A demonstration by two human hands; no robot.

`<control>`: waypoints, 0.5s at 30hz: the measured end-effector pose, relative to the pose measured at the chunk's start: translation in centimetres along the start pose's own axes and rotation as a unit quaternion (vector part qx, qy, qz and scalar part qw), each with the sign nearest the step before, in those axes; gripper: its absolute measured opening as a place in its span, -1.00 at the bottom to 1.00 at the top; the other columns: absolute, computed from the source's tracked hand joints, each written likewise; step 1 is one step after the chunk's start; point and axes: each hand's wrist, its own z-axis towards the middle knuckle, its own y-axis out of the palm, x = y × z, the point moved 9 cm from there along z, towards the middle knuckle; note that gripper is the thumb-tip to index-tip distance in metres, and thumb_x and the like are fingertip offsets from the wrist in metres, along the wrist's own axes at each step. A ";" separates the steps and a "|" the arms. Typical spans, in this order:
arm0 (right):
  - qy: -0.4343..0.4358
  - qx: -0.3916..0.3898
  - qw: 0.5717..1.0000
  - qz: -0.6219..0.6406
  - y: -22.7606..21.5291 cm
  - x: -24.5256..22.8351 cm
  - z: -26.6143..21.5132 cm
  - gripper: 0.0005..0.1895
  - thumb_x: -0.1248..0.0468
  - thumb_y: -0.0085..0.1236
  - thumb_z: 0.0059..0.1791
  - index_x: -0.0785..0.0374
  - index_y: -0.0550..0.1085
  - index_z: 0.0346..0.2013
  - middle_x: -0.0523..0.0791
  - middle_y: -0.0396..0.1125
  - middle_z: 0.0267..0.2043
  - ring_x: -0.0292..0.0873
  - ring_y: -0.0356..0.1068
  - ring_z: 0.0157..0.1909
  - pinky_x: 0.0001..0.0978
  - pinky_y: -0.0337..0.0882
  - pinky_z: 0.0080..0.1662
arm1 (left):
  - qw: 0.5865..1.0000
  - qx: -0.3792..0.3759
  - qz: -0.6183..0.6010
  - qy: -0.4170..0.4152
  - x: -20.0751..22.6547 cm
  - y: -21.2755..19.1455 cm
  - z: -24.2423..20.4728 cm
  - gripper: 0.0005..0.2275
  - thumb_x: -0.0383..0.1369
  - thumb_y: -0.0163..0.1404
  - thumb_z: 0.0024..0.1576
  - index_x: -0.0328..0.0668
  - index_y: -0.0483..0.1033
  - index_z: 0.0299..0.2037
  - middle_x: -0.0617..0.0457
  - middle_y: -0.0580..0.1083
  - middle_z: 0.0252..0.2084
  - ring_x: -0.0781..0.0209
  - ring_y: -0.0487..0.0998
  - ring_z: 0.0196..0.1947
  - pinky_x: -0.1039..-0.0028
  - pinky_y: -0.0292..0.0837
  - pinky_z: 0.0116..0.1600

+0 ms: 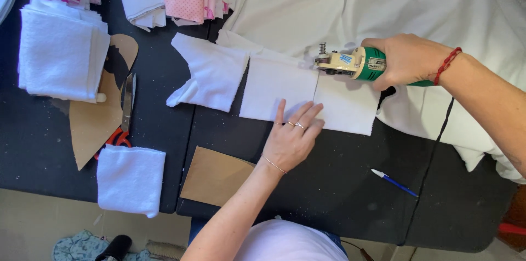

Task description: The person uses a green electric fabric cutter to cut a large white cloth into smaller rectangular pieces on a black table. They fold the cut pieces and place them in a stack, then use a cardboard template and a blue pen to mark the fabric for further cutting.

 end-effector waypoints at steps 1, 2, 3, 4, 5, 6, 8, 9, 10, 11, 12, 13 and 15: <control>0.000 0.001 1.000 0.000 0.1 0.0 -0.1 -0.48 0.20 0.11 -0.48 -0.03 0.31 -0.23 -0.13 0.33 -0.53 -0.11 0.27 -0.48 -0.37 0.21 -0.42 | 1.000 0.001 0.001 0.000 -0.4 -0.2 0.2 -0.92 -0.48 -0.18 0.07 -0.09 0.37 -0.36 0.05 0.34 -0.01 0.20 0.36 0.01 0.00 -0.04 0.16; 0.001 0.003 1.000 -0.012 0.1 0.0 0.0 -0.48 0.19 0.11 -0.49 -0.03 0.31 -0.23 -0.11 0.34 -0.53 -0.09 0.28 -0.48 -0.36 0.21 -0.42 | 1.000 0.005 0.013 -0.005 -1.0 -0.5 0.4 -0.92 -0.49 -0.16 0.05 -0.11 0.38 -0.32 0.06 0.35 -0.03 0.20 0.35 0.01 0.00 -0.01 0.15; 0.002 0.006 1.000 -0.023 0.0 -0.1 0.1 -0.47 0.18 0.11 -0.49 -0.04 0.31 -0.23 -0.10 0.35 -0.53 -0.06 0.29 -0.49 -0.35 0.21 -0.42 | 1.000 0.009 0.025 -0.010 -1.6 -0.9 0.6 -0.89 -0.50 -0.14 0.03 -0.12 0.39 -0.28 0.08 0.35 -0.05 0.20 0.35 0.00 0.00 0.02 0.14; -0.003 0.005 1.000 -0.026 -0.2 -0.6 -0.1 -0.47 0.18 0.11 -0.49 -0.04 0.31 -0.23 -0.10 0.35 -0.53 -0.06 0.29 -0.49 -0.35 0.21 -0.42 | 0.999 0.009 0.028 -0.014 -2.0 -0.7 0.8 -0.89 -0.50 -0.14 0.03 -0.12 0.39 -0.28 0.08 0.35 -0.05 0.20 0.35 0.00 0.00 0.02 0.14; 0.010 -0.003 1.000 -0.008 -0.3 -0.7 -0.3 -0.48 0.21 0.11 -0.48 -0.03 0.32 -0.23 -0.10 0.34 -0.54 -0.08 0.28 -0.50 -0.36 0.20 -0.43 | 0.998 0.013 0.052 -0.019 -2.3 -0.5 0.9 -0.86 -0.48 -0.13 0.02 -0.12 0.39 -0.23 0.10 0.35 -0.05 0.23 0.34 -0.01 0.02 0.03 0.15; 0.029 -0.011 0.999 0.012 -0.2 -0.5 -0.8 -0.49 0.24 0.11 -0.47 -0.02 0.33 -0.23 -0.09 0.33 -0.55 -0.10 0.26 -0.51 -0.38 0.19 -0.45 | 0.997 0.017 0.071 -0.022 -2.5 -0.3 1.1 -0.83 -0.46 -0.12 0.02 -0.11 0.40 -0.18 0.12 0.34 -0.04 0.26 0.34 -0.01 0.04 0.04 0.15; 0.016 -0.006 1.000 -0.005 0.1 -0.7 0.0 -0.43 0.21 0.11 -0.48 -0.02 0.30 -0.18 -0.10 0.34 -0.48 -0.09 0.29 -0.46 -0.36 0.22 -0.42 | 0.997 0.008 0.073 -0.009 -2.8 0.2 1.1 -0.84 -0.45 -0.12 0.03 -0.11 0.40 -0.19 0.12 0.34 -0.04 0.27 0.34 -0.01 0.04 0.03 0.15; 0.002 0.001 1.000 -0.022 0.0 -0.8 0.3 -0.37 0.18 0.12 -0.49 -0.03 0.28 -0.13 -0.11 0.36 -0.41 -0.07 0.31 -0.42 -0.34 0.25 -0.39 | 0.997 0.001 0.078 0.004 -2.8 0.6 1.2 -0.85 -0.43 -0.11 0.04 -0.11 0.41 -0.20 0.11 0.34 -0.04 0.28 0.34 -0.01 0.04 0.03 0.15; 0.002 0.002 1.000 -0.024 -0.2 -1.1 0.2 -0.37 0.18 0.12 -0.49 -0.03 0.28 -0.13 -0.11 0.36 -0.41 -0.07 0.31 -0.42 -0.34 0.25 -0.39 | 0.997 0.003 0.079 0.004 -2.9 0.6 1.2 -0.85 -0.43 -0.11 0.04 -0.11 0.41 -0.20 0.11 0.34 -0.04 0.28 0.34 -0.01 0.04 0.03 0.15; 0.000 0.001 1.000 -0.012 -0.3 -1.5 0.1 -0.43 0.18 0.10 -0.49 0.00 0.29 -0.17 -0.11 0.35 -0.45 -0.08 0.29 -0.45 -0.36 0.23 -0.41 | 0.998 0.002 0.070 0.006 -3.0 0.6 1.1 -0.84 -0.41 -0.10 0.04 -0.10 0.40 -0.19 0.12 0.32 -0.02 0.27 0.32 0.00 0.07 0.05 0.15; -0.004 -0.001 1.000 0.002 -0.3 -2.1 0.0 -0.48 0.19 0.08 -0.48 0.02 0.31 -0.22 -0.11 0.33 -0.49 -0.10 0.27 -0.47 -0.37 0.20 -0.43 | 0.998 -0.002 0.061 0.008 -3.1 0.6 0.9 -0.84 -0.40 -0.09 0.04 -0.10 0.39 -0.18 0.12 0.31 0.00 0.27 0.31 0.02 0.10 0.07 0.14; -0.005 -0.001 1.000 0.002 -0.1 -2.0 0.4 -0.48 0.19 0.08 -0.48 0.02 0.31 -0.22 -0.11 0.33 -0.49 -0.10 0.27 -0.47 -0.37 0.20 -0.43 | 0.998 -0.002 0.062 0.008 -3.1 0.7 1.0 -0.84 -0.40 -0.09 0.04 -0.10 0.39 -0.18 0.12 0.31 0.00 0.27 0.31 0.02 0.10 0.07 0.14; -0.039 0.028 0.999 -0.015 -0.2 -2.6 1.3 -0.48 0.15 0.09 -0.49 0.04 0.30 -0.24 -0.12 0.34 -0.44 -0.05 0.29 -0.43 -0.34 0.22 -0.38 | 0.998 0.010 0.059 0.006 -3.2 0.5 0.9 -0.84 -0.40 -0.10 0.03 -0.09 0.40 -0.18 0.12 0.32 -0.01 0.27 0.32 0.02 0.10 0.04 0.15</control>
